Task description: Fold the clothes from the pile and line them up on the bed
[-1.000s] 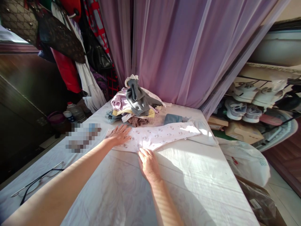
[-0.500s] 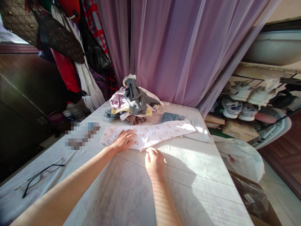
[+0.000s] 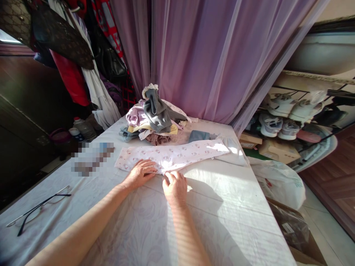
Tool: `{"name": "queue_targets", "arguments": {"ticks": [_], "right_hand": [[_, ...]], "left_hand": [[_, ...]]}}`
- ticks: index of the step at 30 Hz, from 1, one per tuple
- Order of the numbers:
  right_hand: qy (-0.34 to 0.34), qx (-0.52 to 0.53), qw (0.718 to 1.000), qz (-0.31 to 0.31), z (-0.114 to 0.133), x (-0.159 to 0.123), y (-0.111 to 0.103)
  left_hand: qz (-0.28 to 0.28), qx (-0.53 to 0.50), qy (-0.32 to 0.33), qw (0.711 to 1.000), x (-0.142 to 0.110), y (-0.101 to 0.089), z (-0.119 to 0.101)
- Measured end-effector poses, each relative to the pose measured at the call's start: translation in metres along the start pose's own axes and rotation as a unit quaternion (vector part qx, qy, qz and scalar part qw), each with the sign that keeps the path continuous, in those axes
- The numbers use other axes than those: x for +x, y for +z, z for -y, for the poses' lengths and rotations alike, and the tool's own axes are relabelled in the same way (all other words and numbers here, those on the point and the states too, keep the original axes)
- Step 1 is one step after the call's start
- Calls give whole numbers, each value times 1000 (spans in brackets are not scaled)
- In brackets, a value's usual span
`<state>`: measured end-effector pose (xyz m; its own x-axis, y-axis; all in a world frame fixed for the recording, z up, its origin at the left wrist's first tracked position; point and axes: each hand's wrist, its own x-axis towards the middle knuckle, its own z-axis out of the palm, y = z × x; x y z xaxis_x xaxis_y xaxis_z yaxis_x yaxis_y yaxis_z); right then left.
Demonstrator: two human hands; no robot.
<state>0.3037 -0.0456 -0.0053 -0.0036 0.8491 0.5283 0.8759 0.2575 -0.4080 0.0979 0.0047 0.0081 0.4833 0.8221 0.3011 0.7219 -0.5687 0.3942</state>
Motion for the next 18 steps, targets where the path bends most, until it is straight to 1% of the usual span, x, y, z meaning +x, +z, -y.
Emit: {"name": "queue_targets", "arguments": {"ticks": [3, 8, 12, 16, 18], "right_hand": [[4, -2, 1000, -8, 2, 3, 4], [30, 46, 998, -38, 2, 6, 11], [20, 55, 998, -14, -5, 1, 10], [10, 37, 999, 7, -9, -4, 7], [13, 31, 999, 9, -9, -4, 7]], "left_hand": [[2, 3, 1, 1000, 1, -1, -1], [36, 28, -4, 999, 0, -9, -10], [50, 30, -18, 998, 0, -11, -14], [47, 33, -21, 998, -1, -11, -14], [35, 40, -12, 999, -3, -11, -16]]}}
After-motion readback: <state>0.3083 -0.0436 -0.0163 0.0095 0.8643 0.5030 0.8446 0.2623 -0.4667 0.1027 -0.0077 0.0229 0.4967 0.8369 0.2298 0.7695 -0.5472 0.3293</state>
